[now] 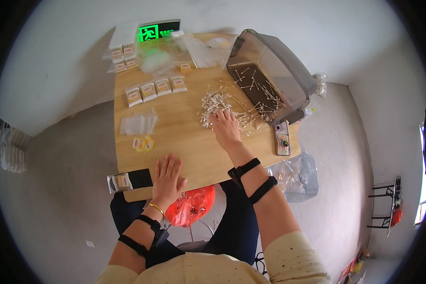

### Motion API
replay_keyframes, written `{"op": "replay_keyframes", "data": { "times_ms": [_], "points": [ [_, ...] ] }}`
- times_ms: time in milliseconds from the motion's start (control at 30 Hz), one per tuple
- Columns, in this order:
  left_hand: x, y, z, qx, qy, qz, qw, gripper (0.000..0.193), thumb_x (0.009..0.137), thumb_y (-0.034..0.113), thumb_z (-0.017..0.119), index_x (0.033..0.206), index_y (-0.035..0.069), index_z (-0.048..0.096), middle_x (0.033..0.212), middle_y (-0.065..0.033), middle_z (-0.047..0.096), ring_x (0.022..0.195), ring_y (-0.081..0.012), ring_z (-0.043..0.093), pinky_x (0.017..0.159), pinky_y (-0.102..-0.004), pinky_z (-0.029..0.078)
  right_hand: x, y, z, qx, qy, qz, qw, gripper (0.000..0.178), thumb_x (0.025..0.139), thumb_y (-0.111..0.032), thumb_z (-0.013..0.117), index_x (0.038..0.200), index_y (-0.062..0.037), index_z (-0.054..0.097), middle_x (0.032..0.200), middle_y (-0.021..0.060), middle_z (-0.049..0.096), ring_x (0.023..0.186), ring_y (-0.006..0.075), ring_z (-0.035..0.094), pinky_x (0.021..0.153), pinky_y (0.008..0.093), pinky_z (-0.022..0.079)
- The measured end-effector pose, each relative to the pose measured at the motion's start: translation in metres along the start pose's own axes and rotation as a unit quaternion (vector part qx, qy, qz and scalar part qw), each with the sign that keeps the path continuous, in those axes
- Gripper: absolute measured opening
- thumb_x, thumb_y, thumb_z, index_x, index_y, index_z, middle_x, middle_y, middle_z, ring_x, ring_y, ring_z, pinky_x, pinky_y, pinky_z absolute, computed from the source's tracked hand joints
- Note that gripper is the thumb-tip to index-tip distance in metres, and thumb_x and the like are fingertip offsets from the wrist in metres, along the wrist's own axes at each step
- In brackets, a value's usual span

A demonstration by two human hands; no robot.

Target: Packaging a set of cotton swabs into a small plastic bag and sealing it.

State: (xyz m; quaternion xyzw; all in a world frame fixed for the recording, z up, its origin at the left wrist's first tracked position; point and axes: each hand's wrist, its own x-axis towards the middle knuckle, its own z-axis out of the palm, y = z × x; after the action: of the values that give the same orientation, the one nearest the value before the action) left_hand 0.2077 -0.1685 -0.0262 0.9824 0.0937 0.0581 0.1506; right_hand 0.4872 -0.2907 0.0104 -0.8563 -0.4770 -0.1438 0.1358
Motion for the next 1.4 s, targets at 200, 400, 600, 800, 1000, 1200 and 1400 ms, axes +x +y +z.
{"op": "replay_keyframes", "data": {
  "times_ms": [200, 400, 600, 800, 1000, 1200, 1400],
  "points": [
    [0.001, 0.002, 0.0, 0.001, -0.005, -0.005, 1.0, 0.073, 0.096, 0.042, 0.06, 0.157, 0.008, 0.038, 0.166, -0.0197, 0.031, 0.156, -0.0369, 0.026, 0.128, -0.0573, 0.016, 0.028, 0.011, 0.01, -0.007, 0.003, -0.04, 0.999, 0.005, 0.083, -0.01, 0.069, 0.088, -0.0108, 0.069, 0.105, 0.0054, 0.057, 0.107, 0.0264, 0.056, 0.091, 0.0403, 0.048],
    [-0.004, -0.003, 0.002, 0.001, 0.008, -0.005, 1.0, 0.075, 0.095, 0.042, 0.061, 0.158, 0.008, 0.037, 0.166, -0.0188, 0.032, 0.155, -0.0363, 0.027, 0.127, -0.0568, 0.016, 0.036, -0.021, -0.006, 0.146, 0.054, -0.056, 0.986, 0.006, 0.08, -0.01, 0.074, 0.084, -0.0112, 0.07, 0.094, 0.0038, 0.063, 0.098, 0.0255, 0.061, 0.09, 0.0401, 0.048],
    [0.001, 0.0, 0.005, -0.003, 0.022, 0.006, 1.0, 0.075, 0.095, 0.042, 0.061, 0.158, 0.008, 0.037, 0.165, -0.0188, 0.032, 0.155, -0.036, 0.027, 0.128, -0.0563, 0.017, -0.013, -0.066, 0.033, 0.108, -0.054, -0.079, 0.989, 0.011, 0.08, -0.013, 0.074, 0.091, -0.0118, 0.072, 0.095, 0.0047, 0.064, 0.1, 0.0262, 0.062, 0.091, 0.0409, 0.047],
    [-0.004, -0.006, 0.004, -0.088, 0.052, -0.017, 0.995, 0.082, 0.093, 0.045, 0.066, 0.158, 0.007, 0.035, 0.167, -0.0186, 0.028, 0.156, -0.0365, 0.025, 0.128, -0.0542, 0.017, -0.031, -0.081, 0.012, 0.214, -0.047, -0.002, 0.976, 0.029, 0.078, -0.014, 0.078, 0.106, -0.0135, 0.073, 0.107, 0.0045, 0.064, 0.111, 0.0279, 0.058, 0.095, 0.0444, 0.046],
    [0.041, 0.007, -0.016, -0.068, 0.02, 0.052, 0.996, 0.087, 0.093, 0.044, 0.068, 0.159, 0.001, 0.03, 0.169, -0.0195, 0.023, 0.158, -0.037, 0.019, 0.129, -0.0533, 0.015, -0.063, -0.041, -0.006, 0.198, -0.066, 0.085, 0.974, 0.045, 0.08, -0.009, 0.077, 0.124, -0.0156, 0.068, 0.133, 0.0058, 0.059, 0.127, 0.0301, 0.052, 0.105, 0.0456, 0.043],
    [0.065, 0.0, 0.008, 0.042, 0.018, 0.053, 0.998, 0.086, 0.098, 0.05, 0.058, 0.161, 0.0, 0.027, 0.168, -0.0156, 0.028, 0.158, -0.0309, 0.021, 0.129, -0.0512, 0.016, -0.057, -0.044, 0.014, 0.168, -0.074, 0.009, 0.983, 0.061, 0.081, -0.003, 0.07, 0.139, -0.0216, 0.063, 0.151, 0.007, 0.049, 0.139, 0.0319, 0.044, 0.114, 0.0457, 0.038],
    [0.049, -0.002, 0.016, 0.022, -0.009, 0.073, 0.997, 0.081, 0.1, 0.047, 0.055, 0.16, -0.002, 0.029, 0.168, -0.0165, 0.03, 0.157, -0.031, 0.024, 0.129, -0.0499, 0.016, -0.039, -0.032, 0.018, 0.205, -0.103, -0.057, 0.972, 0.049, 0.08, -0.002, 0.069, 0.127, -0.0181, 0.07, 0.139, 0.0053, 0.057, 0.132, 0.03, 0.049, 0.112, 0.0451, 0.04]
  ]
}}
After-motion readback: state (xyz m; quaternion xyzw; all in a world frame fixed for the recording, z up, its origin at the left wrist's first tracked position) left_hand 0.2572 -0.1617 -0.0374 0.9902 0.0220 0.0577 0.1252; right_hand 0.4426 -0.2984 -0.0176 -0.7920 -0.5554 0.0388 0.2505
